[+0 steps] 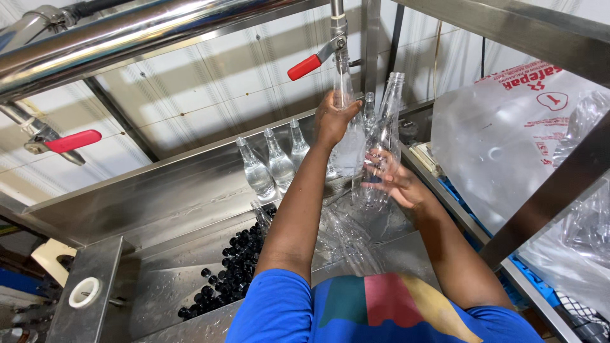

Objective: The person fills clear glass bottles with water from a tap in a stainless steel sink. They hold the bottles under the running water, fill them, and then place them on the counter to the left. The person repeats this process for multiple bottles throughout the video.

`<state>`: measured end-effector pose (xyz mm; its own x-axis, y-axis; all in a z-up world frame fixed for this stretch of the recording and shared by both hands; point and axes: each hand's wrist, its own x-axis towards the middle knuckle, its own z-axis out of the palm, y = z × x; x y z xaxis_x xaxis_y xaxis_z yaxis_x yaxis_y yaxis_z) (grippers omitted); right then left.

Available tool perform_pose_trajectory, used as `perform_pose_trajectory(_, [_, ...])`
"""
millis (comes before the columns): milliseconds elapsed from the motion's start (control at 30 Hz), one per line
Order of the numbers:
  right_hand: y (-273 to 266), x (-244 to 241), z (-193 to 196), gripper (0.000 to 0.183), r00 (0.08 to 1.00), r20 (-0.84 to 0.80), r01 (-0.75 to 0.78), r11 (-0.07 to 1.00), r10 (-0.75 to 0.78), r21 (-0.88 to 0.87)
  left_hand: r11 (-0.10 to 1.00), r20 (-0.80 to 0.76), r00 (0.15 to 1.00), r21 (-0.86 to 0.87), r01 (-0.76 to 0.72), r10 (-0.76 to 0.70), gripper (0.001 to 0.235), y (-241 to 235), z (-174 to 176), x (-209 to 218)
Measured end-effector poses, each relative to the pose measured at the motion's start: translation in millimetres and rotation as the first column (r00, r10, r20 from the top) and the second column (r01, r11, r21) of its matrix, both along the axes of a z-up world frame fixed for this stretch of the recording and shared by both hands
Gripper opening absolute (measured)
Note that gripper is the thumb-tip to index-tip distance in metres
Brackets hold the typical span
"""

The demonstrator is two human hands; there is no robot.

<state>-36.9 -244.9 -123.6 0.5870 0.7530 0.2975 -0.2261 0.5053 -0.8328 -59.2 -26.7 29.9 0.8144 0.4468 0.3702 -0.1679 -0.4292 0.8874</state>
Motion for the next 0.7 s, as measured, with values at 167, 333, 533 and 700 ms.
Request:
perform_pose_trajectory(167, [-8, 0, 8, 0.109, 0.993, 0.092, 0.082, 0.995, -0.076, -0.061, 1.0, -0.006, 1.0, -0.001, -0.013, 0.013, 0.05, 1, -1, 2])
perform_pose_trajectory(333, [-8, 17, -6, 0.099, 0.962, 0.146, 0.24, 0.968, -0.229, -0.066, 1.0, 0.049, 0.999, -0.006, 0.014, -0.014, 0.049, -3, -2, 4])
perform_pose_trajectory(533, [-6, 21, -4, 0.097, 0.912, 0.215, 0.364, 0.931, -0.348, -0.038, 1.0, -0.011, 1.0, 0.007, -0.009, 0.009, 0.051, 0, 2, 2])
perform_pose_trajectory(700, [-5, 15, 2, 0.095, 0.868, 0.304, 0.414, 0.91, -0.393, -0.006, 1.0, -0.074, 0.997, -0.022, -0.015, 0.014, 0.059, 1, -6, 13])
